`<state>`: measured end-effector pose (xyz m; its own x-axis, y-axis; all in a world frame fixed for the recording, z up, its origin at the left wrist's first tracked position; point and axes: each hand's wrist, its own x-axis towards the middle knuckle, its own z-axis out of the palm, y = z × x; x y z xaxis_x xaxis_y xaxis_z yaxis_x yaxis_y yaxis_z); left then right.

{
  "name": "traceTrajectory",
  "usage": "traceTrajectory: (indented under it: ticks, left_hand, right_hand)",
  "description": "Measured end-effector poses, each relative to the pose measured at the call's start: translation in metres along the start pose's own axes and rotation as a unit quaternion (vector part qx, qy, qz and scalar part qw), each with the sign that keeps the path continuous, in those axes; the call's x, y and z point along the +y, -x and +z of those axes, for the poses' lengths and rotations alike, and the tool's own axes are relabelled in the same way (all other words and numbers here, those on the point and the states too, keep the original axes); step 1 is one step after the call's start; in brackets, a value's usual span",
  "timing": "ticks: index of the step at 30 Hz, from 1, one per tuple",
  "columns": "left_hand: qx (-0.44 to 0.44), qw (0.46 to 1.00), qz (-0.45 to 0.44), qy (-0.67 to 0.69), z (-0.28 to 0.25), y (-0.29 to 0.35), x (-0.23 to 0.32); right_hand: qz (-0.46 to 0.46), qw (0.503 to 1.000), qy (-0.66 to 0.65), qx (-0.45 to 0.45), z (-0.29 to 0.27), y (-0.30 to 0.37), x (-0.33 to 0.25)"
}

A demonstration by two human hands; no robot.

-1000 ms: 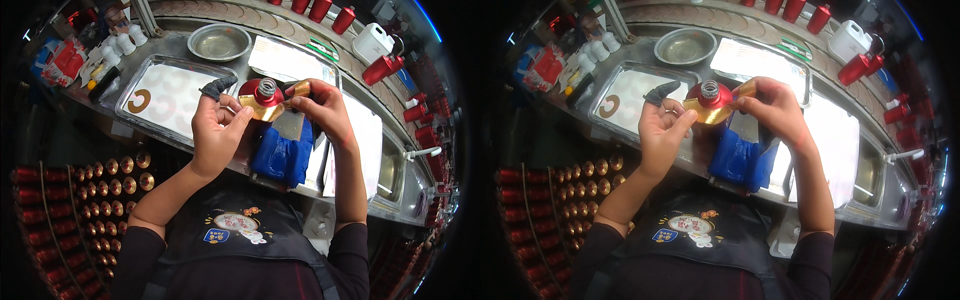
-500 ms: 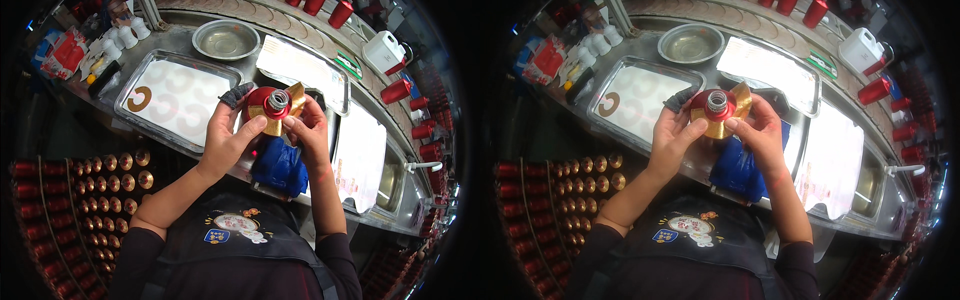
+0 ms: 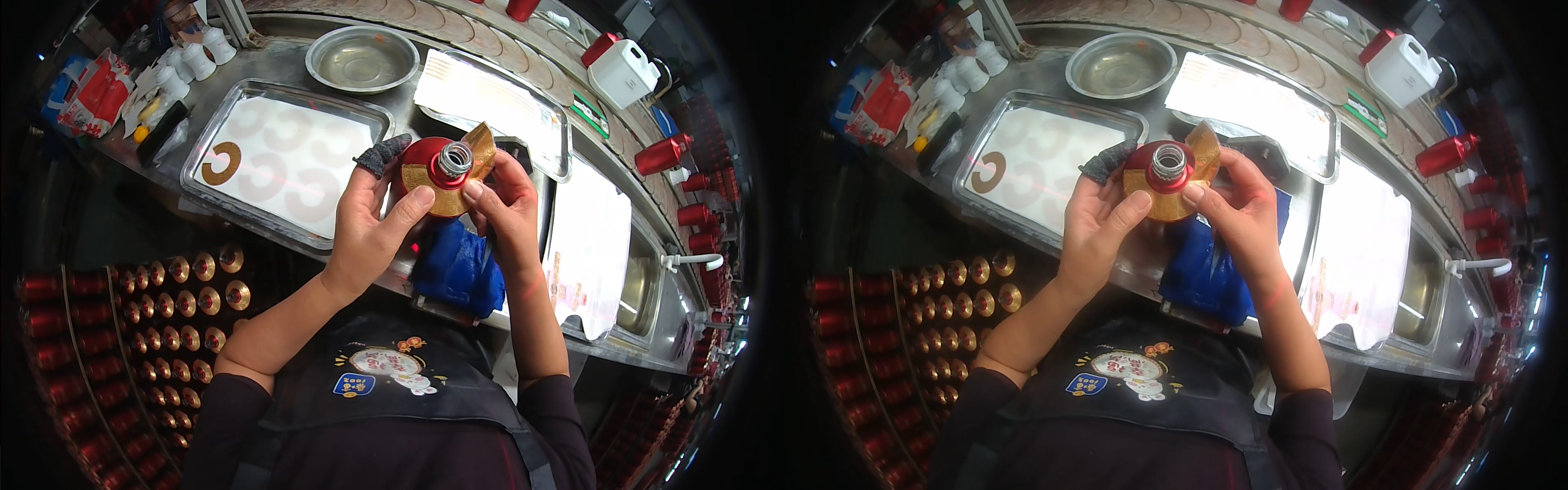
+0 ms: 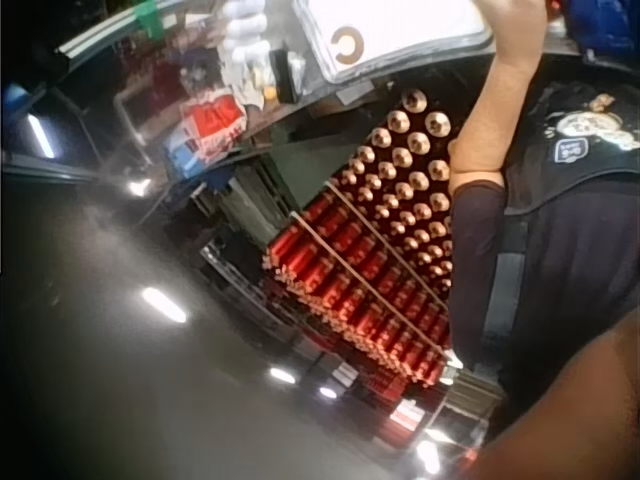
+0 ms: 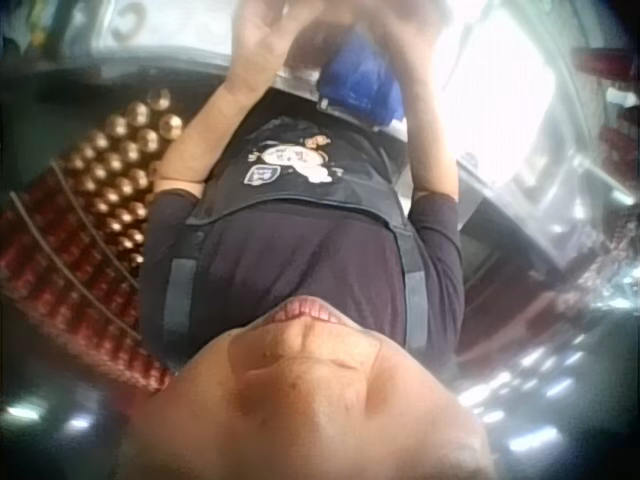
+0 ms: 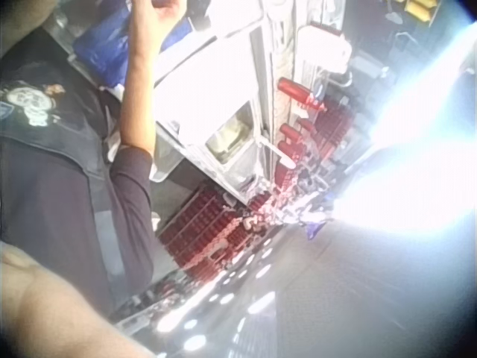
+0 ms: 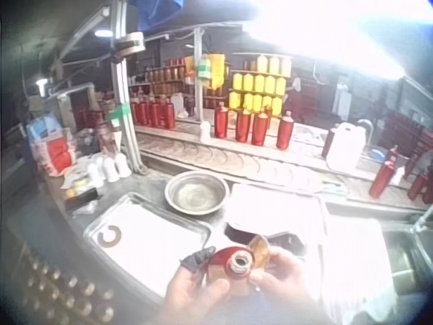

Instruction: The person applies gold circular labels to the necks of red bottles, then affixes rectangular paper labels to the bottle bodies. They wipe the bottles with a blue cloth and place the finished bottles on a nearby tray.

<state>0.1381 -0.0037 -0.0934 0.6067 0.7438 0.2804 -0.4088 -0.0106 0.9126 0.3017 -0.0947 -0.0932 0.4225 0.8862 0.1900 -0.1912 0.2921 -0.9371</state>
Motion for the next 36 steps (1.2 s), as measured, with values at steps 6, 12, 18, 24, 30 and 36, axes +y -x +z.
traceTrajectory:
  ticks: [6, 12, 18, 24, 30, 36]
  left_hand:
    - [0.009, 1.000, 0.003, 0.015, 0.002, 0.001, -0.004]
    - [0.017, 1.000, 0.002, 0.026, 0.004, 0.000, -0.001]
    - [0.023, 0.999, -0.015, 0.024, 0.004, -0.001, 0.002]
    - [0.021, 0.999, -0.015, 0.029, 0.002, -0.003, 0.001]
    - [0.026, 0.998, -0.028, 0.043, 0.002, -0.004, 0.006]
    - [0.035, 0.997, -0.046, 0.044, 0.003, -0.009, 0.010]
  right_hand:
    - [-0.003, 1.000, -0.007, 0.003, 0.004, -0.002, -0.003]
    - [0.007, 1.000, -0.005, 0.007, 0.004, -0.001, -0.003]
    - [-0.021, 0.999, 0.034, 0.009, 0.007, 0.001, 0.003]
    - [-0.014, 0.999, 0.037, -0.002, 0.005, 0.002, -0.001]
    - [0.013, 1.000, -0.024, 0.000, 0.004, 0.001, -0.002]
    - [-0.010, 1.000, 0.009, 0.010, 0.009, -0.001, 0.001]
